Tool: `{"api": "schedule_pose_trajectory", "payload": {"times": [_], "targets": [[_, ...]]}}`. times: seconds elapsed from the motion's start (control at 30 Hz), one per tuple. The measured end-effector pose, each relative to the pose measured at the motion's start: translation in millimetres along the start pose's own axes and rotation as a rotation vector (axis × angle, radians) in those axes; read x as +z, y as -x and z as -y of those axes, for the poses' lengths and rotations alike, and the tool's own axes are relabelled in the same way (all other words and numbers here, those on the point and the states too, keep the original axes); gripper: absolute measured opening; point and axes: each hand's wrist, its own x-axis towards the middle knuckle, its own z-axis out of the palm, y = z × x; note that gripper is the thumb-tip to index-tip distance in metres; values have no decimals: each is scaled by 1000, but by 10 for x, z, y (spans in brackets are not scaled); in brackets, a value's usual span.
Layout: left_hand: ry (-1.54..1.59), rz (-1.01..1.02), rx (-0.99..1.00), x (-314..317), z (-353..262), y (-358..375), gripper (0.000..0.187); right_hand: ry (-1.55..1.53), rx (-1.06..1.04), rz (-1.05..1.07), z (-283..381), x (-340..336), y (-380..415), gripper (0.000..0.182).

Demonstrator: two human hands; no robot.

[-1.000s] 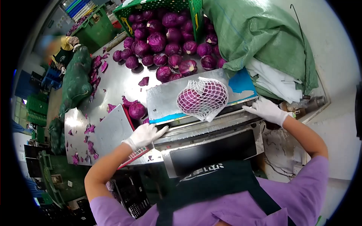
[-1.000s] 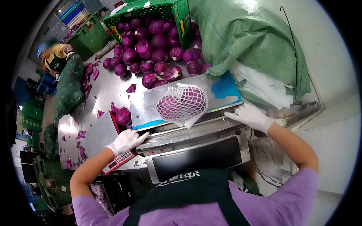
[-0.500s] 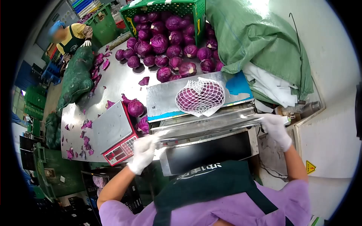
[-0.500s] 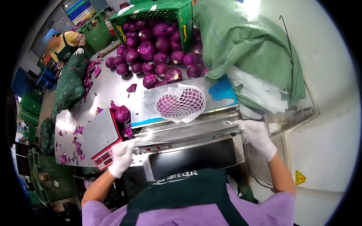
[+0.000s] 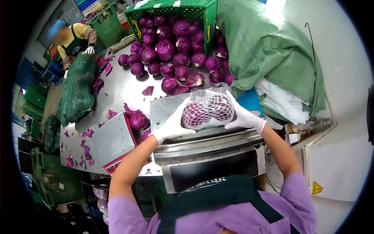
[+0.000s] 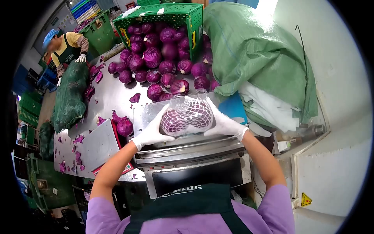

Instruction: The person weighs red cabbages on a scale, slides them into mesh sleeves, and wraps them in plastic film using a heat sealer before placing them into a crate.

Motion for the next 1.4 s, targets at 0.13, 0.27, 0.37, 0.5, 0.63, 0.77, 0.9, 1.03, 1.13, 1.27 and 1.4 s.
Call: {"api": "schedule_pose_trajectory", "payload": {"times": [0.13, 0.27, 0.37, 0.5, 0.63, 0.77, 0.9, 1.03, 1.13, 1.27, 1.4], "targets": [[72, -112, -29, 108, -17, 20, 113, -62, 10, -78, 70, -5, -64, 119], [600, -152, -233, 179, -413, 287, 86, -308, 223, -180, 362, 63, 171, 91], [695, -110, -364, 272, -520, 580, 48, -100, 331, -114, 505, 237, 538, 53], [894, 248, -956, 424, -775, 1144, 78, -361, 698, 190, 847, 642, 1207, 78], [1058, 282, -1216, 953, -417, 1451, 76, -426, 1005, 314, 726, 1005, 1371, 93], [1059, 304, -1234, 1020, -321, 1551, 74, -671, 1009, 213, 504, 1067, 1501, 81], [1041, -39, -1048, 1072, -455, 2002, 56, -583, 861, 12, 501, 947, 1893, 44], [522, -291, -689, 1344, -300, 2549, 13, 145, 343, -294, 526, 1095, 2192, 10], [611, -511, -552, 1370, -222, 2674, 4, 67, 290, -606, 482, 1218, 2132, 4], [844, -777, -405, 1451, -222, 2412, 15, -334, 314, -878, 403, 1394, 1788, 17], [1217, -1099, -383, 1283, -531, 2200, 20, -250, 329, -969, 376, 1544, 1596, 19]]}}
